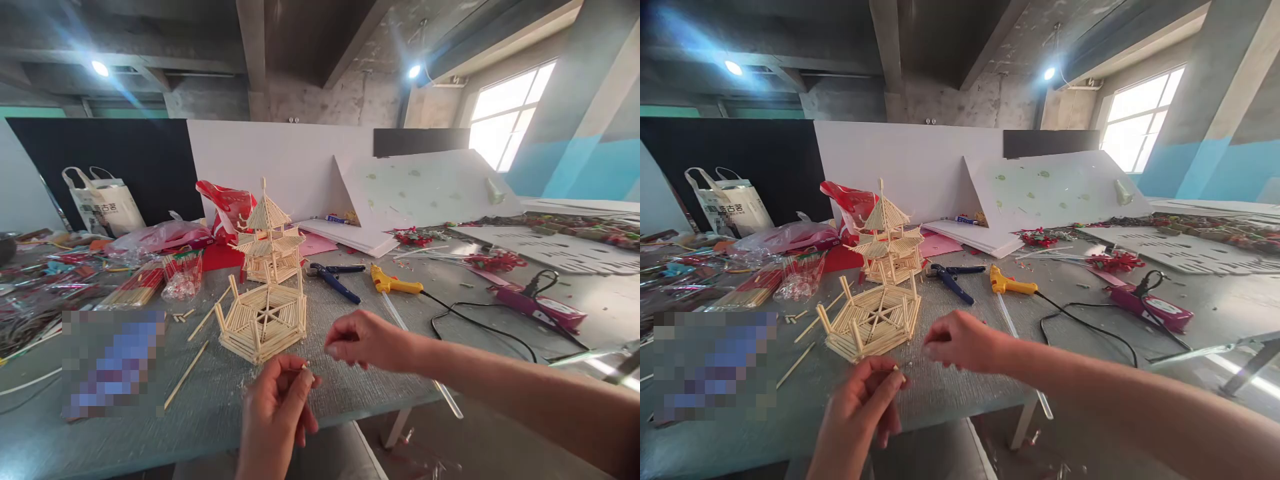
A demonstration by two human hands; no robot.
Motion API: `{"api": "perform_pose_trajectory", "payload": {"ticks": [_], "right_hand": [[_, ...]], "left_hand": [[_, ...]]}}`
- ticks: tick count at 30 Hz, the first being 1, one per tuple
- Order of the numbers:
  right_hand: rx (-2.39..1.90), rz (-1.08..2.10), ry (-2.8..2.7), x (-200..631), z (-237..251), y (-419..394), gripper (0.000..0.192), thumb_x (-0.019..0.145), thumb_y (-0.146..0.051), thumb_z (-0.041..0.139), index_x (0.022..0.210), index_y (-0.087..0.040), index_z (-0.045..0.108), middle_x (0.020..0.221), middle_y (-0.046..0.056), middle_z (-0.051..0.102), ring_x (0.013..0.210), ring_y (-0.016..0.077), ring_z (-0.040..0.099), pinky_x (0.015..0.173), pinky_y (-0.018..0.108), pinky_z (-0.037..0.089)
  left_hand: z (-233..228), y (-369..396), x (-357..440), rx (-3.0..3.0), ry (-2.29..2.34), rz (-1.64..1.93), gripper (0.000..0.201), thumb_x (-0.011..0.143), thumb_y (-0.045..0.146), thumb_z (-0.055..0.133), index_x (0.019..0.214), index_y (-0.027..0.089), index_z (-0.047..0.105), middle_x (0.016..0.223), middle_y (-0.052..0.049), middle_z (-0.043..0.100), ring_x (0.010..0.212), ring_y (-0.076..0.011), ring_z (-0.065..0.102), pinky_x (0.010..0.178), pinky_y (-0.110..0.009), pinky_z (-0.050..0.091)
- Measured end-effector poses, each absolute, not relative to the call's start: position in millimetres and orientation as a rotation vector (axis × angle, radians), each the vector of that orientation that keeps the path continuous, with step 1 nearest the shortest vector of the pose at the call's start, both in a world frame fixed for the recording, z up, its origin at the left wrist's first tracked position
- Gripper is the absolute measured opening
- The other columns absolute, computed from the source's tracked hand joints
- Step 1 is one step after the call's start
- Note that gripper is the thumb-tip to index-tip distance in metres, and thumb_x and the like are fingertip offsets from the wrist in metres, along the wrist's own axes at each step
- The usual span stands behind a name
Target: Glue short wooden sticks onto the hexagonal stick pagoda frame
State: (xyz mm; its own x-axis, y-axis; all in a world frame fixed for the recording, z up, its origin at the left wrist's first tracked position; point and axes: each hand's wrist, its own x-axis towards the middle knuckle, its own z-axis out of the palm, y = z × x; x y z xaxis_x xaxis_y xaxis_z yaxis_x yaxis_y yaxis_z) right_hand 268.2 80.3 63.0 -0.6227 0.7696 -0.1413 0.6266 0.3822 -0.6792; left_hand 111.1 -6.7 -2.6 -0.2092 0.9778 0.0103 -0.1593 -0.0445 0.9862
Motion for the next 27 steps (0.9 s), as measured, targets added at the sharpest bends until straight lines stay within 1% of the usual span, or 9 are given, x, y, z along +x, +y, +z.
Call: {"api": "perform_pose_trajectory", "payload": {"ticks": [2,3,5,9,14,17,20,24,27], "right_hand": [[-1.151,1.357,-2.309,259.1,59.1,65.6,0.020,0.074,-0.030,0.053,0.080,-0.014,0.062,0.061,-0.001,0.055,0.049,0.0069,0.045,0.042,0.017,0.037],[-1.120,1.442,-2.249,256.4,58.2,61.3,0.018,0.073,-0.029,0.054,0.078,-0.014,0.062,0.063,-0.001,0.056,0.048,0.0063,0.044,0.042,0.016,0.037],[-1.104,1.526,-2.179,253.7,58.5,58.1,0.016,0.071,-0.027,0.055,0.075,-0.013,0.061,0.066,0.000,0.059,0.046,0.0048,0.043,0.040,0.016,0.035],[-1.115,1.751,-2.005,254.5,61.9,62.2,0.015,0.067,-0.026,0.058,0.072,-0.012,0.062,0.064,-0.001,0.059,0.042,0.0035,0.041,0.037,0.016,0.032],[-1.193,2.091,-1.764,256.5,56.9,67.0,0.015,0.063,-0.026,0.063,0.068,-0.012,0.061,0.055,-0.003,0.053,0.041,0.0041,0.041,0.032,0.015,0.028],[-1.220,2.122,-1.643,255.0,47.8,66.0,0.015,0.063,-0.027,0.062,0.062,-0.013,0.056,0.046,-0.005,0.046,0.038,0.0043,0.039,0.031,0.014,0.024],[-1.205,2.089,-1.607,252.6,40.9,61.4,0.018,0.063,-0.029,0.062,0.059,-0.014,0.052,0.043,-0.005,0.045,0.036,0.0038,0.036,0.031,0.015,0.022],[-1.181,2.024,-1.694,251.5,39.5,54.4,0.018,0.065,-0.031,0.061,0.063,-0.013,0.056,0.043,-0.006,0.044,0.035,0.0033,0.035,0.030,0.015,0.024],[-1.227,1.952,-1.769,253.0,39.8,60.1,0.015,0.065,-0.028,0.061,0.067,-0.013,0.058,0.045,-0.006,0.045,0.036,0.0031,0.035,0.031,0.014,0.025]], "left_hand": [[-3.0,-6.2,116.0,1.017,1.186,1.442,0.029,0.070,0.042,0.062,0.081,0.018,0.051,0.064,0.001,0.063,0.032,-0.0054,0.047,0.029,-0.015,0.029],[-3.1,-6.1,117.6,1.023,1.165,1.439,0.029,0.071,0.042,0.062,0.081,0.018,0.051,0.063,0.002,0.063,0.032,-0.0054,0.047,0.028,-0.015,0.029],[-3.0,-5.9,119.8,1.029,1.137,1.433,0.028,0.071,0.042,0.062,0.081,0.018,0.051,0.060,0.003,0.062,0.032,-0.0054,0.047,0.028,-0.014,0.029],[-3.0,-6.8,122.0,1.043,1.129,1.441,0.029,0.073,0.043,0.060,0.084,0.018,0.051,0.056,0.004,0.059,0.032,-0.0060,0.046,0.029,-0.015,0.032],[-5.5,-9.9,124.0,1.067,1.129,1.440,0.028,0.074,0.043,0.059,0.084,0.017,0.055,0.062,0.001,0.062,0.035,-0.0064,0.048,0.031,-0.017,0.035],[-7.4,-11.3,122.8,1.091,1.120,1.434,0.028,0.073,0.041,0.061,0.088,0.017,0.057,0.063,0.002,0.061,0.039,-0.0073,0.049,0.034,-0.017,0.038],[-8.6,-12.2,120.0,1.114,1.144,1.421,0.029,0.071,0.039,0.063,0.091,0.018,0.058,0.065,0.002,0.062,0.043,-0.0078,0.051,0.036,-0.016,0.038],[-12.7,-13.0,117.7,1.257,1.254,1.415,0.022,0.074,0.038,0.060,0.088,0.020,0.060,0.065,0.001,0.064,0.045,-0.0082,0.052,0.039,-0.017,0.039],[-19.3,-13.5,116.7,1.388,1.362,1.491,0.022,0.075,0.037,0.059,0.092,0.023,0.061,0.068,0.001,0.066,0.051,-0.0098,0.056,0.045,-0.018,0.045]]}}
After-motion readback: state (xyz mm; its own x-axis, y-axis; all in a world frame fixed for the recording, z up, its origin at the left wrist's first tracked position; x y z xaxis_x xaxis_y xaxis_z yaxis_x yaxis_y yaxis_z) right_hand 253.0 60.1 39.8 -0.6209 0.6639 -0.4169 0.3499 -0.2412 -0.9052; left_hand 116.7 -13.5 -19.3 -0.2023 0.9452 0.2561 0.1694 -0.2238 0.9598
